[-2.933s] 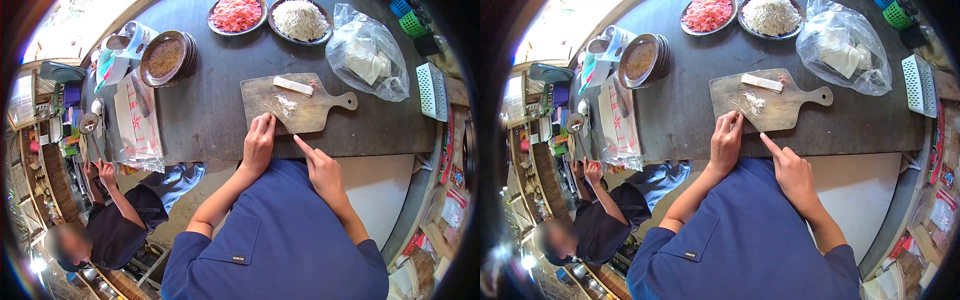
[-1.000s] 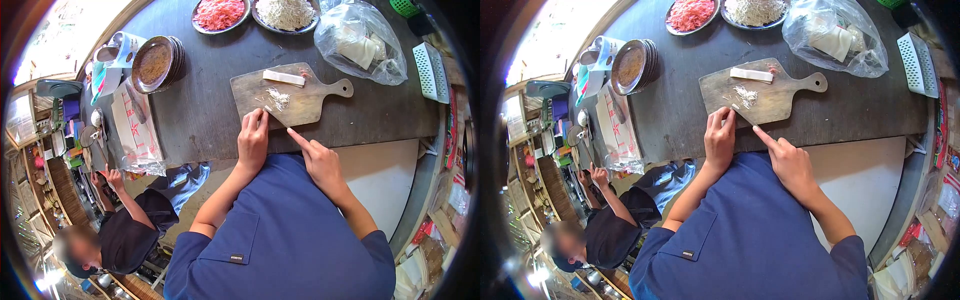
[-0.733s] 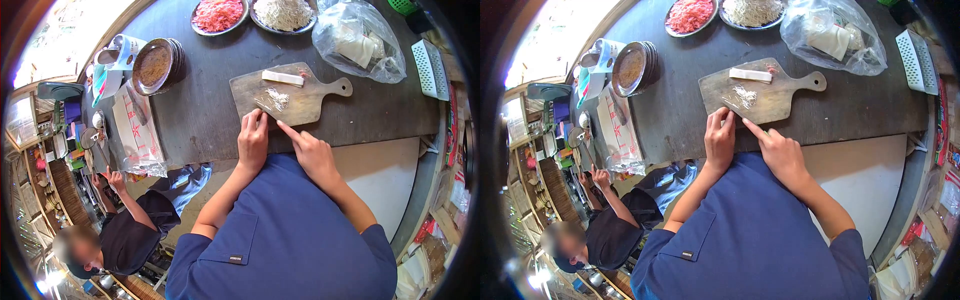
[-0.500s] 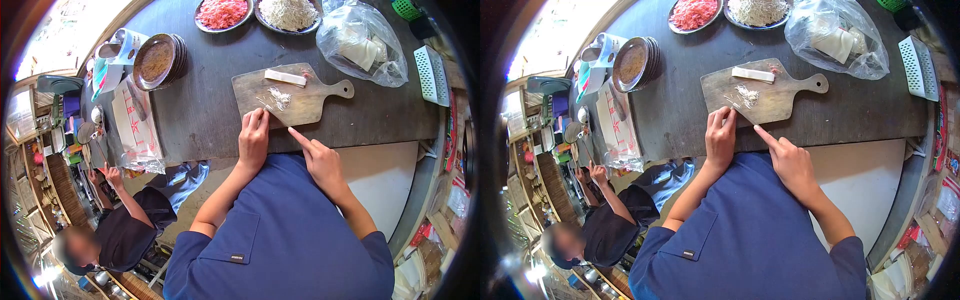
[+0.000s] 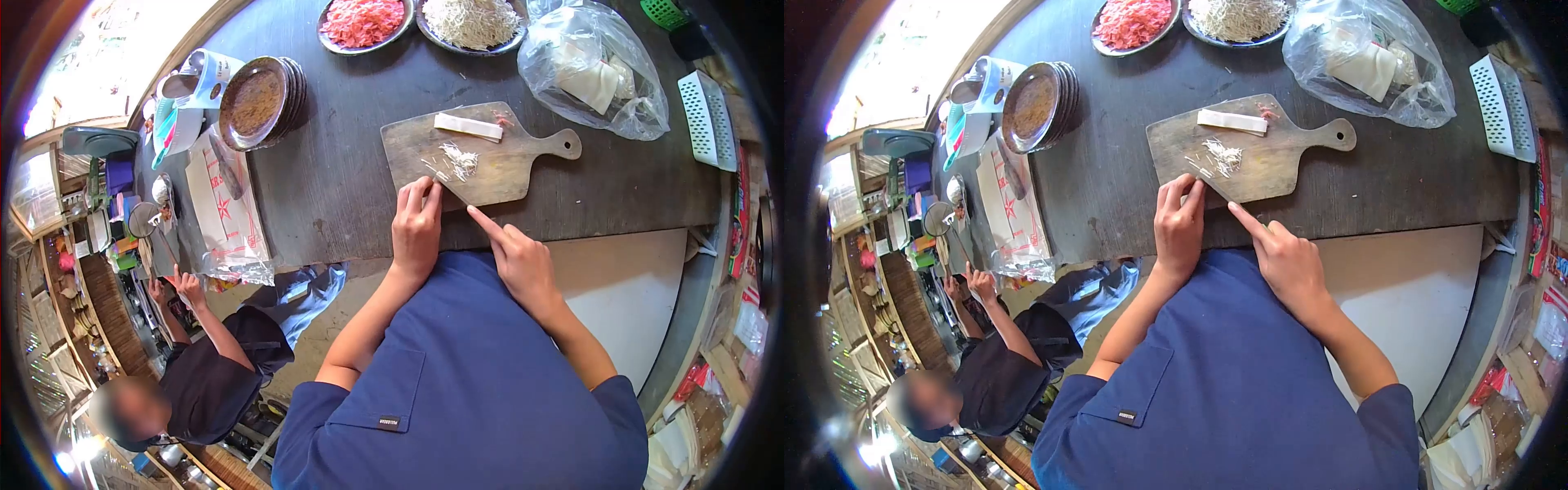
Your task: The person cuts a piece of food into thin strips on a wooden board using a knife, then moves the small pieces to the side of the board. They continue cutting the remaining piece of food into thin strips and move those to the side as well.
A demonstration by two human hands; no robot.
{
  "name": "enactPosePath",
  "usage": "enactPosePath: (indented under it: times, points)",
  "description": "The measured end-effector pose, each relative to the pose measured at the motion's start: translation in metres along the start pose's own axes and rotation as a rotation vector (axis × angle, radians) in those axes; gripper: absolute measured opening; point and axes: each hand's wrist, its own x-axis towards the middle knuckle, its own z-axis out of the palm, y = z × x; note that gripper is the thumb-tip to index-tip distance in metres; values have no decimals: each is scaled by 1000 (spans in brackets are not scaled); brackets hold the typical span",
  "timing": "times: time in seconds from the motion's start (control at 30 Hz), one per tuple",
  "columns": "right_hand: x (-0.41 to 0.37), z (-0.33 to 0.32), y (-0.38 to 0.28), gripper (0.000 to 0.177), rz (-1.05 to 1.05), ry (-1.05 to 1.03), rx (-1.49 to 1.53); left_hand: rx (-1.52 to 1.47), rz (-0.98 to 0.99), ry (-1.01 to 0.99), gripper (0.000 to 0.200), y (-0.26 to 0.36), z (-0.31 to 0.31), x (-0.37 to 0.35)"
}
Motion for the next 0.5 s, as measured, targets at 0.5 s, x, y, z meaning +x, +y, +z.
enactPosePath:
  times: [0.5]
  points:
    - [7, 6, 4, 64, -11, 24, 33, 4, 23, -5, 31, -2, -2, 1]
